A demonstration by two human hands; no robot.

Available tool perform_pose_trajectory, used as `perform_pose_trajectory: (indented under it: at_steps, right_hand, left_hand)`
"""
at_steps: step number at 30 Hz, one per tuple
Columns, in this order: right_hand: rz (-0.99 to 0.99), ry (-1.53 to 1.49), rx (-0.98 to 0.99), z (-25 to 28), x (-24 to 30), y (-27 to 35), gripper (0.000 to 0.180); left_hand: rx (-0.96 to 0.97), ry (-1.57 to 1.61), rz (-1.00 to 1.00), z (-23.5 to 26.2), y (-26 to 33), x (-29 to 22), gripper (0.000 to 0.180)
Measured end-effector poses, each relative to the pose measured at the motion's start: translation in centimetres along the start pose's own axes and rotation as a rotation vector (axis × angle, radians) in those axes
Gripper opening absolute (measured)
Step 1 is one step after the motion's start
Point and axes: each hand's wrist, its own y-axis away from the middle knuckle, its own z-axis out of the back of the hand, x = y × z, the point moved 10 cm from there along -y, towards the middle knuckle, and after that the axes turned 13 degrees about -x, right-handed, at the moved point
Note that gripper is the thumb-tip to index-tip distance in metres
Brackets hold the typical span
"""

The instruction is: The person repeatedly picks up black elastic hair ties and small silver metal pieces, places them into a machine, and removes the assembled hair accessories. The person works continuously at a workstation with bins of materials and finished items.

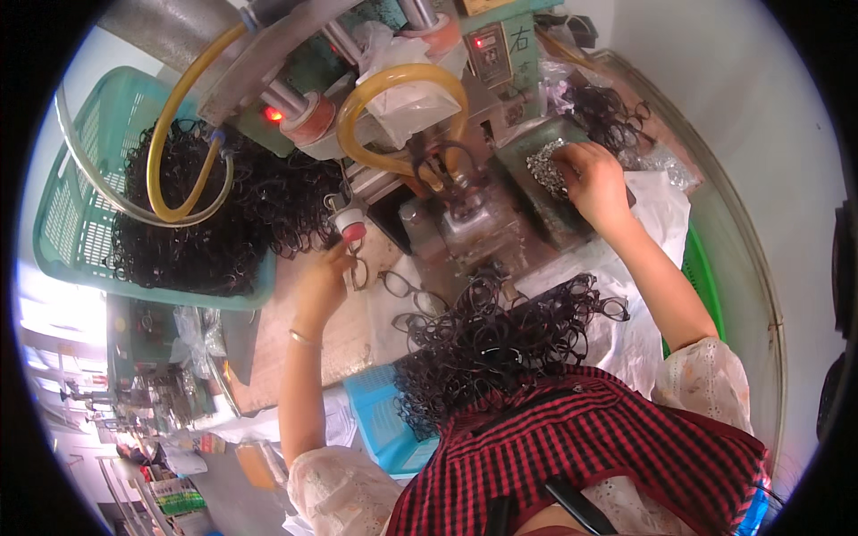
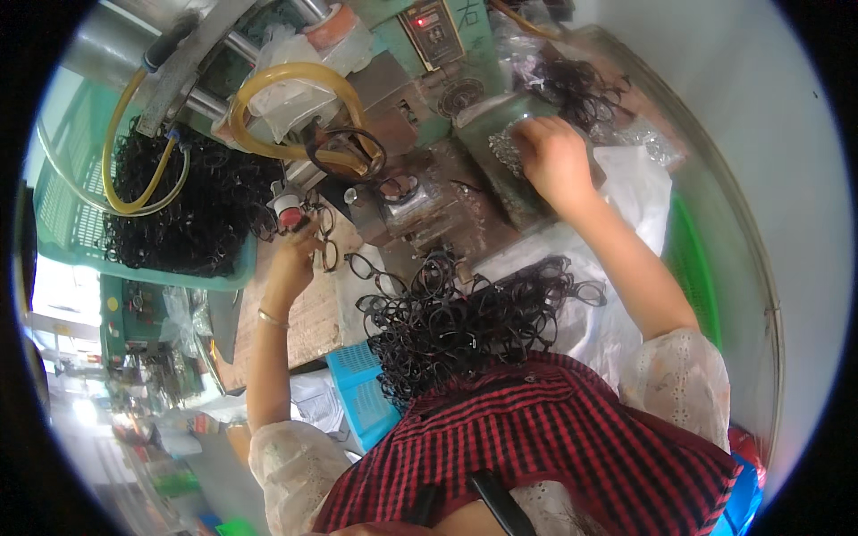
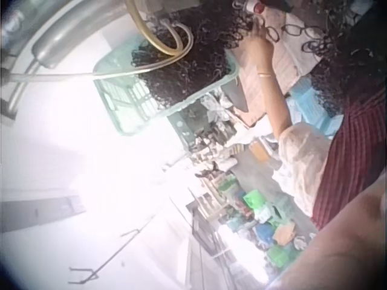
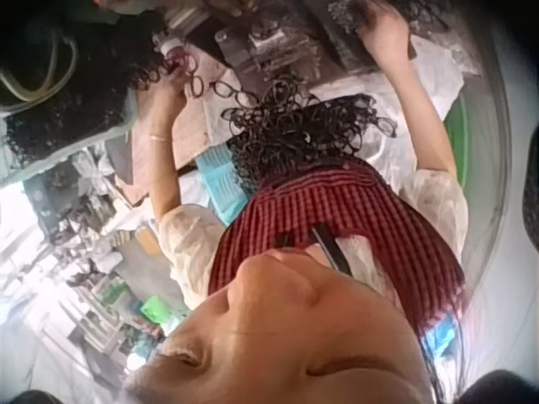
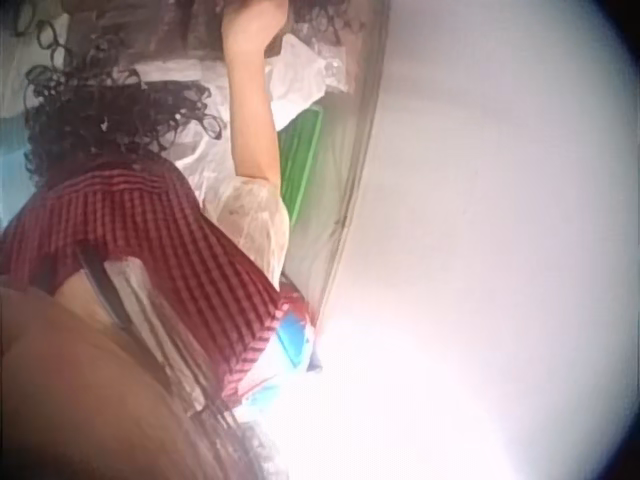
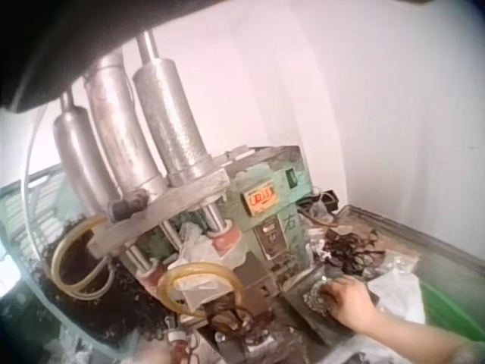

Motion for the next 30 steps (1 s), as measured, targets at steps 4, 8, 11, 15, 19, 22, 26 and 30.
perform_pose_trajectory:
  at_steps: [4, 8, 11, 15, 19, 22, 26, 30]
  right_hand:
    - [-0.107, 0.031, -0.036, 1.5, -1.6, 1.2, 0.013]
    - [-0.255, 0.013, -0.099, 5.9, -3.0, 3.7, 0.012]
    - [-0.341, -0.074, -0.079, 7.1, -2.4, 4.6, 0.013]
    - [-0.2, -0.331, 0.037, 5.2, 5.8, 1.2, 0.012]
    - [-0.235, -0.633, 0.0, 0.8, 9.2, -1.6, 0.025]
    - [-0.488, -0.923, 0.002, -2.4, 8.9, 0.3, 0.033]
    - [-0.627, -0.973, 0.053, -2.8, 9.1, 1.5, 0.035]
    - [-0.694, -1.048, 0.126, -3.5, 10.0, 1.3, 0.036]
  left_hand:
    - [0.178, 0.194, 0.069, -4.4, 0.1, 1.1, 0.027]
    - [-0.047, 0.293, 0.147, -4.9, 0.3, 1.7, 0.021]
    - [-0.312, 0.282, 0.284, -4.3, 0.2, 3.8, 0.018]
    - [-0.857, 0.262, 0.424, 0.3, 0.3, 4.0, 0.016]
    - [-0.924, 0.442, 0.694, 2.5, 0.5, 3.3, 0.028]
    - [-0.854, 0.51, 0.756, 0.0, 3.2, 5.5, 0.033]
    - [-0.688, 0.863, 0.967, 0.2, 5.2, 1.2, 0.03]
    - [-0.82, 1.073, 0.75, 5.5, 1.2, -3.7, 0.021]
